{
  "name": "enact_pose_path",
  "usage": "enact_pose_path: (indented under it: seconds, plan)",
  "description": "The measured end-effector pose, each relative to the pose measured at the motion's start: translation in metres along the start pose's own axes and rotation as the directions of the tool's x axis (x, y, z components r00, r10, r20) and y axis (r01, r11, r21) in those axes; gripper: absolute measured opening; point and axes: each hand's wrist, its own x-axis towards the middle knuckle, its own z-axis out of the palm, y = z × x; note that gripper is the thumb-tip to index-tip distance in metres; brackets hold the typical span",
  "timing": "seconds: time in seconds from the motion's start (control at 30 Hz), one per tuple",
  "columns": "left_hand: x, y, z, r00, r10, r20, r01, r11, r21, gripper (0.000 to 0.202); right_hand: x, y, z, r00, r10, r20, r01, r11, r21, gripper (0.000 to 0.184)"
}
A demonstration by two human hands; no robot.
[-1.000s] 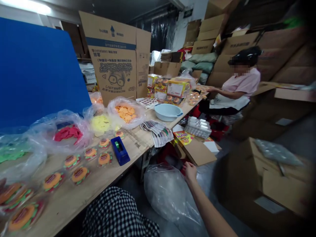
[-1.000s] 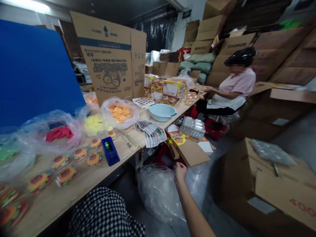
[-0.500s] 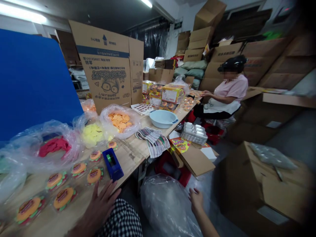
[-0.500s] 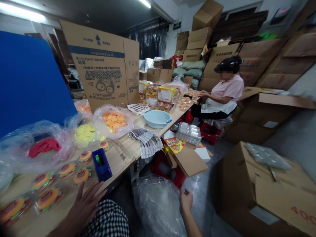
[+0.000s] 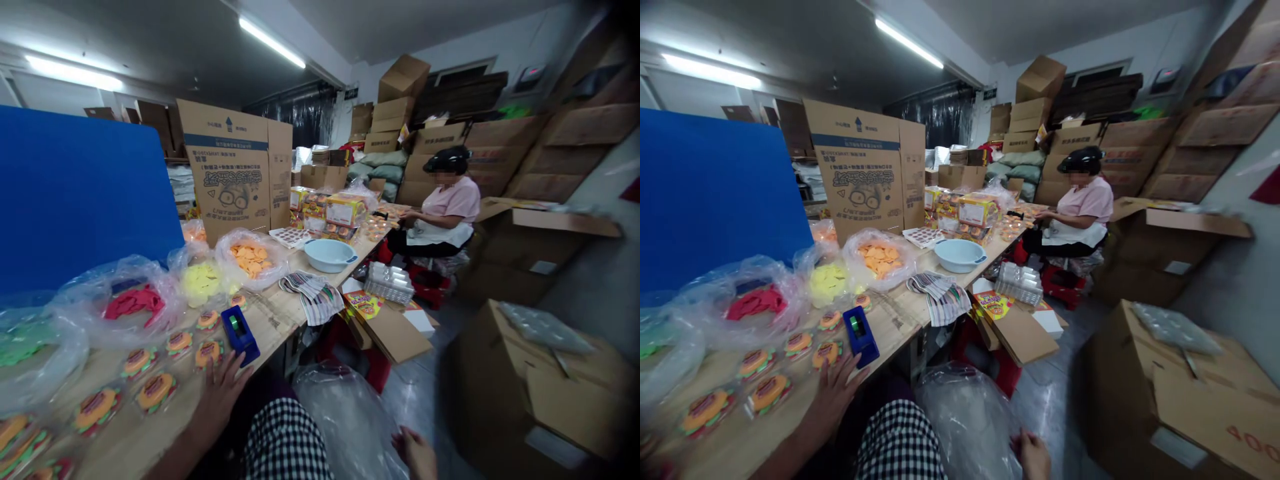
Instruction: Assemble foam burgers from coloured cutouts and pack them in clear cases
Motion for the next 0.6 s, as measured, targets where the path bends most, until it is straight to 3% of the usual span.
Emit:
enact_pose_path:
  seconds: [0.2, 0.37, 0.47, 0.53, 0.6]
  plan:
    - [0.002, 0.004, -0.001, 1.000, -0.005, 0.006, 0.005, 1.000, -0.010, 0.040, -0.041, -0.006, -0.036, 0.994, -0.086, 0.060, 0.094, 0.985, -0.145, 0.031]
    - [0.001, 0.001, -0.005, 0.999, -0.039, -0.012, 0.038, 0.996, -0.083, 0.040, -0.059, -0.022, -0.081, 0.988, -0.125, -0.090, 0.118, 0.989, -0.085, 0.036]
    - [0.006, 0.005, -0.010, 0.997, 0.025, -0.076, -0.037, 0.986, -0.165, 0.056, -0.066, -0.042, -0.099, 0.974, -0.177, -0.142, 0.182, 0.983, 0.029, 0.051]
    - [0.019, 0.023, -0.018, 0.989, 0.047, -0.137, -0.080, 0.966, -0.247, 0.064, -0.077, -0.065, -0.097, 0.955, -0.248, -0.162, 0.264, 0.961, 0.084, 0.064]
    - [0.039, 0.060, -0.029, 0.985, 0.056, -0.162, -0.112, 0.927, -0.358, 0.065, -0.095, -0.093, -0.081, 0.944, -0.306, -0.125, 0.321, 0.939, 0.121, 0.063]
